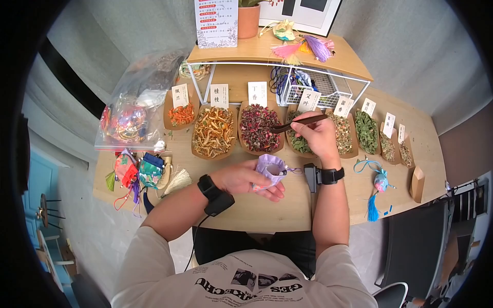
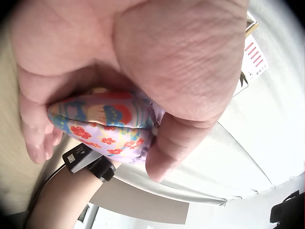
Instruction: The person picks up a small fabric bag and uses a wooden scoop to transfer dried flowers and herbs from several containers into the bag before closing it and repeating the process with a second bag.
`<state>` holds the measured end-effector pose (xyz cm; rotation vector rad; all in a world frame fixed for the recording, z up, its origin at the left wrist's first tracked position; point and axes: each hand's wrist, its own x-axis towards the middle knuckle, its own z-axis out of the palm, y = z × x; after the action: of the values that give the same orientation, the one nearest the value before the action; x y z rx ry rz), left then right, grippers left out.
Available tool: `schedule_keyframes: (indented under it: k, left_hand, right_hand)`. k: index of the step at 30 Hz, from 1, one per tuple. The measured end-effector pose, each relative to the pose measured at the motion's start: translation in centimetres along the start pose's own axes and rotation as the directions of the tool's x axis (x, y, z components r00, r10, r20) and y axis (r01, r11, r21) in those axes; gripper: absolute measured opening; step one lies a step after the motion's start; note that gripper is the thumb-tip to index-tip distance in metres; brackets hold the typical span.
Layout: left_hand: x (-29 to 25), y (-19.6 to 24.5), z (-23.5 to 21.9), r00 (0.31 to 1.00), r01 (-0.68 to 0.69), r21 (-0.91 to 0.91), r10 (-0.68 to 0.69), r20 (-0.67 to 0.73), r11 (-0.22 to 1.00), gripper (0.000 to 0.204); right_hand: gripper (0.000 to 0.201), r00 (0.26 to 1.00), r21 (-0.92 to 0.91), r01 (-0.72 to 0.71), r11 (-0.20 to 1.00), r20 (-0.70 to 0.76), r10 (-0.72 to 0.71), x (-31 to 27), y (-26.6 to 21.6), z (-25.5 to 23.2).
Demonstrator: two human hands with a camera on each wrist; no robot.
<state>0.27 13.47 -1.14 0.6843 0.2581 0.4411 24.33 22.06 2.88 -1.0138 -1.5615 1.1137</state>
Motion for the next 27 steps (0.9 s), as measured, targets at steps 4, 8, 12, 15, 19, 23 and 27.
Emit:
schedule_keyframes:
  k: [4, 8, 12, 15, 19, 23, 27]
  left_hand:
    - [-0.1, 0.2, 0.2, 0.999, 0.036, -0.018, -0.036, -0.016, 0.999, 0.043]
    - [-0.1, 0.2, 0.3, 0.999, 0.035, -0.015, -0.035, -0.025, 0.999, 0.042]
    - [-0.2, 0.2, 0.4, 1.000, 0.005, -0.001, -0.005, -0.030, 1.000, 0.044]
    - [-0.1, 0.1, 0.2, 1.000, -0.002, -0.006, 0.002, -0.027, 1.000, 0.046]
    - [0.0, 0.0, 0.0, 1.000, -0.006, -0.005, 0.006, -0.026, 1.000, 0.048]
    - [-0.1, 0.1, 0.2, 0.999, -0.015, -0.015, 0.014, -0.030, 1.000, 0.047]
    - [-0.1, 0.1, 0.2, 0.999, -0.025, -0.005, 0.025, -0.032, 1.000, 0.045]
  right_hand:
    - [0.014, 0.998, -0.075, -0.024, 0.997, 0.051, 0.028, -0.2, 0.2, 0.7]
    - [0.016, 0.994, -0.062, -0.026, 0.998, 0.102, 0.032, -0.2, 0.5, 0.9]
    - [0.015, 0.993, -0.073, -0.022, 0.997, 0.111, 0.030, -0.2, 0.4, 1.1]
    - [0.013, 0.994, -0.117, 0.001, 0.993, 0.107, 0.011, -0.1, 0.3, 1.1]
    - [0.011, 0.998, -0.130, -0.010, 0.991, 0.059, 0.018, -0.1, 0.3, 1.3]
    - [0.009, 1.000, -0.023, 0.004, 1.000, -0.015, -0.005, 0.2, 0.7, 1.1]
    - [0.011, 0.999, -0.007, 0.010, 1.000, -0.035, -0.010, 0.3, 0.6, 0.8]
